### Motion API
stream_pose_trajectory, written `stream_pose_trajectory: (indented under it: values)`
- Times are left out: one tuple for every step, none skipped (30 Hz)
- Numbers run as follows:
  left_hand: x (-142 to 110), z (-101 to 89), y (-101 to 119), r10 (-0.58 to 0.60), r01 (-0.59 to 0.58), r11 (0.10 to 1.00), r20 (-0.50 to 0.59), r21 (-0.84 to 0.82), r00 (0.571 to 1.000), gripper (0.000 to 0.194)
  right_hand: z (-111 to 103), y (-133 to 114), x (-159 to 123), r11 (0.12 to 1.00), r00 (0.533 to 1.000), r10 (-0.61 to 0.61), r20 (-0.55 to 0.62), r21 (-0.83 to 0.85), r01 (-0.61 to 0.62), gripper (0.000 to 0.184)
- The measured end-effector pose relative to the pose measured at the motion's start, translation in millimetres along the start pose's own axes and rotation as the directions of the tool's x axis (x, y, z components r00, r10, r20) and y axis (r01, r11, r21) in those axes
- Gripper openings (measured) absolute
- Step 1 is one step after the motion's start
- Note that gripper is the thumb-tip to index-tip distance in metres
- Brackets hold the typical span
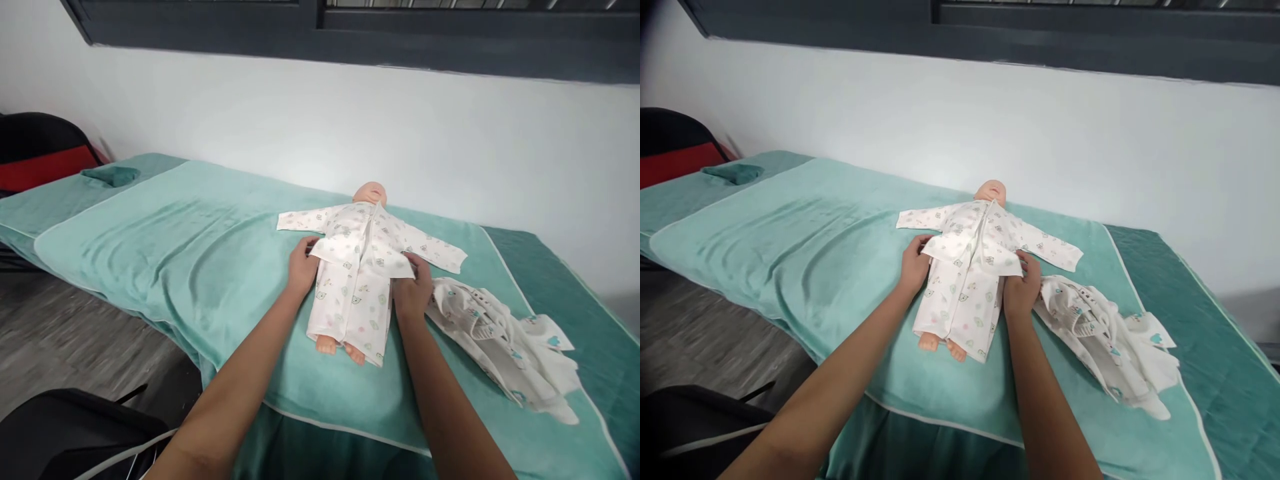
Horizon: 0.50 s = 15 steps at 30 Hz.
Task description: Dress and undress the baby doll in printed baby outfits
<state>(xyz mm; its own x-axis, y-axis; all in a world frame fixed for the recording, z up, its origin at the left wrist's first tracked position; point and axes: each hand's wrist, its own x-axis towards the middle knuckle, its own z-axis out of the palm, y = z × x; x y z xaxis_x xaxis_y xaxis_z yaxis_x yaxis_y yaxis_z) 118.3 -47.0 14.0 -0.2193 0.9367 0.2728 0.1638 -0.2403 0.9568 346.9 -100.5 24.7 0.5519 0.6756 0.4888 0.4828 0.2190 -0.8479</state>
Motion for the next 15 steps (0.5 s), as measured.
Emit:
stream_pose_trajectory:
  values:
    - [4.9,-0.4,-1.0,-0.015,0.012,0.998,-0.042,-0.067,0.999,0.026,-0.3,3.1,3.4,0.998,0.999,0.033,-0.034,0.048,-0.032,0.036]
    - [9.8,-0.9,-2.7,-0.033,0.022,0.991,-0.080,-0.131,0.996,0.026,-1.7,6.5,6.4,0.994,0.997,0.057,-0.056,0.092,-0.052,0.036]
    - [14.7,-1.4,-4.8,-0.055,0.033,0.983,-0.116,-0.183,0.992,0.025,-4.0,10.1,9.0,0.990,0.995,0.075,-0.069,0.128,-0.065,0.036]
    - [19.5,-1.8,-7.3,-0.075,0.043,0.974,-0.141,-0.222,0.987,0.024,-7.4,13.6,11.6,0.985,0.993,0.090,-0.079,0.153,-0.077,0.036]
    - [24.1,-2.0,-9.9,-0.093,0.052,0.968,-0.156,-0.246,0.983,0.023,-11.8,17.2,14.1,0.982,0.991,0.103,-0.089,0.165,-0.087,0.035]
    - [28.3,-2.1,-12.2,-0.102,0.058,0.965,-0.164,-0.255,0.981,0.023,-17.1,20.6,16.7,0.983,0.989,0.112,-0.101,0.159,-0.095,0.033]
    - [32.4,-2.2,-14.1,-0.102,0.059,0.968,-0.169,-0.245,0.980,0.022,-23.5,24.0,19.5,0.985,0.986,0.117,-0.116,0.137,-0.101,0.031]
    - [36.2,-2.5,-15.5,-0.098,0.058,0.973,-0.175,-0.222,0.980,0.022,-30.6,27.0,22.7,0.990,0.984,0.119,-0.135,0.096,-0.107,0.029]
    - [39.9,-3.0,-16.2,-0.094,0.058,0.980,-0.185,-0.191,0.978,0.022,-38.4,29.8,26.1,0.992,0.980,0.121,-0.156,0.045,-0.115,0.027]
    - [43.3,-4.0,-16.4,-0.092,0.061,0.986,-0.200,-0.156,0.975,0.021,-46.6,32.3,29.6,0.992,0.977,0.124,-0.174,-0.006,-0.127,0.027]
    - [46.3,-5.7,-16.2,-0.091,0.065,0.990,-0.222,-0.125,0.971,0.020,-54.8,34.2,33.1,0.989,0.973,0.133,-0.187,-0.045,-0.144,0.028]
    - [48.8,-8.2,-15.7,-0.092,0.069,0.993,-0.248,-0.100,0.964,0.018,-62.7,35.6,36.3,0.983,0.969,0.152,-0.193,-0.074,-0.169,0.030]
    - [50.6,-11.6,-15.3,-0.094,0.074,0.994,-0.277,-0.081,0.956,0.017,-70.1,36.5,39.1,0.975,0.966,0.177,-0.191,-0.099,-0.198,0.032]
    - [51.6,-15.7,-15.1,-0.096,0.079,0.995,-0.308,-0.065,0.946,0.016,-76.5,36.7,41.1,0.966,0.963,0.201,-0.179,-0.127,-0.225,0.035]
    - [51.7,-20.5,-15.2,-0.096,0.084,0.995,-0.341,-0.049,0.935,0.016,-81.9,36.4,42.2,0.956,0.962,0.220,-0.165,-0.159,-0.246,0.037]
